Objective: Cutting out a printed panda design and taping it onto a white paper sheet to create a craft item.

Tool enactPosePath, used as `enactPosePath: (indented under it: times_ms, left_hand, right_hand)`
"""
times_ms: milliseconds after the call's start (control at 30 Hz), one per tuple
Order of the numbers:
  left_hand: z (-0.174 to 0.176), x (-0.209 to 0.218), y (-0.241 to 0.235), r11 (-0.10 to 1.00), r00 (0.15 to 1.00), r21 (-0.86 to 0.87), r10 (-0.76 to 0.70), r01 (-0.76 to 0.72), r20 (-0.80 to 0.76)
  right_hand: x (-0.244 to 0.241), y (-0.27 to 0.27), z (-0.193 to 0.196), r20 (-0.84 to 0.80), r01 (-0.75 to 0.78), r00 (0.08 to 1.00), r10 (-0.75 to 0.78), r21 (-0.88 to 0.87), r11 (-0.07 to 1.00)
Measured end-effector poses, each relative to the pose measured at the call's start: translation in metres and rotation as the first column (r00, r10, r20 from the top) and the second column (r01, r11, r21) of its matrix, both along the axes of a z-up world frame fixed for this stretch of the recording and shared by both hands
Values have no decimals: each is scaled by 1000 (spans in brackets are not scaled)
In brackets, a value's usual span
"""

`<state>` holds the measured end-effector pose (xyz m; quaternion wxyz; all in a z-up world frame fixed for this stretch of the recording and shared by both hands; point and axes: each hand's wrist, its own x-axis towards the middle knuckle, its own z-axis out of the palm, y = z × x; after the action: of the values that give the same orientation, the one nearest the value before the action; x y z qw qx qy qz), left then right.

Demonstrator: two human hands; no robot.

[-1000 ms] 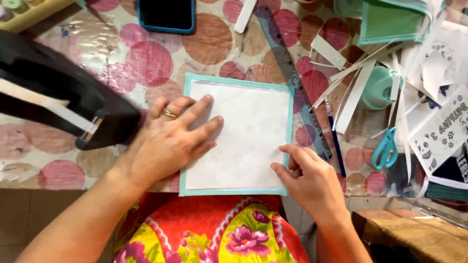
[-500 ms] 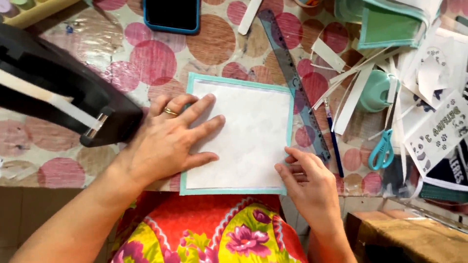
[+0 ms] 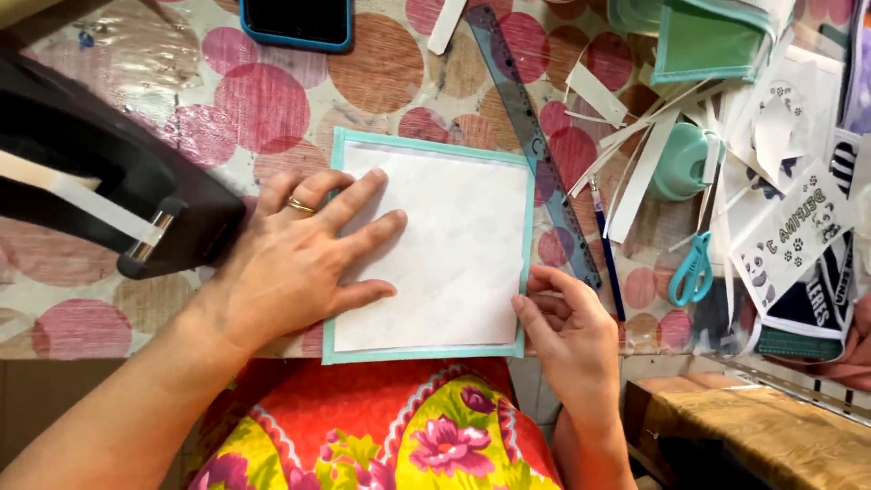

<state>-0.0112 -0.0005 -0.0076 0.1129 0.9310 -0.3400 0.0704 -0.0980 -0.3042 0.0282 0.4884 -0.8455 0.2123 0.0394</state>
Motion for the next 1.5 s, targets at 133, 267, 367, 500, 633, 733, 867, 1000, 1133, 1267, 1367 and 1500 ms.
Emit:
enactPosePath:
  times_ms: [133, 267, 367, 500, 633, 733, 867, 1000, 1133, 1267, 1367, 1500]
  left_hand:
    - [0, 0, 0, 1000, 1000, 18, -6, 6, 19]
    - [0, 0, 0, 1000, 1000, 7, 0, 0, 1]
    - [0, 1, -1, 1000, 1000, 6, -7, 7, -3]
    - [-3, 0, 0, 1000, 1000, -2, -2, 2, 7]
    - [-3, 1, -1, 1000, 1000, -14, -1, 1, 22]
    - [-2, 0, 0, 1000, 1000, -29, 1, 0, 25]
    - [0, 1, 0, 999, 999, -41, 1, 1, 44]
    - [-1, 1, -1, 1000, 999, -28, 8, -7, 48]
    - [0, 1, -1, 1000, 999, -26, 11, -10, 46]
    - [-1, 1, -1, 999, 998, -23, 23, -22, 58]
    - [-2, 0, -2, 1000, 999, -14, 25, -24, 49]
    - [-1, 0, -2, 1000, 999, -5, 20, -20, 32]
  right_hand:
    - [1, 3, -2, -22, 21, 1000, -20, 37, 999]
    - [2, 6, -4, -7, 33, 999, -32, 14, 999]
    - [-1, 3, -10, 12, 23, 1000, -23, -30, 999]
    - [-3, 3, -11, 14, 16, 1000, -15, -63, 998]
    - [-2, 3, -9, 47, -25, 998, 30, -107, 994]
    - [-2, 4, -8, 53, -58, 996, 66, -150, 987]
    - [-3, 3, -7, 55, -68, 996, 77, -149, 986]
    - [-3, 3, -8, 69, -81, 993, 93, -157, 984]
    - [-4, 2, -9, 79, -88, 992, 102, -160, 983]
    - [-3, 2, -8, 72, -90, 992, 105, -180, 979]
    - [-3, 2, -7, 69, -103, 991, 118, -196, 975]
    - [-3, 2, -8, 118, -122, 982, 146, -187, 975]
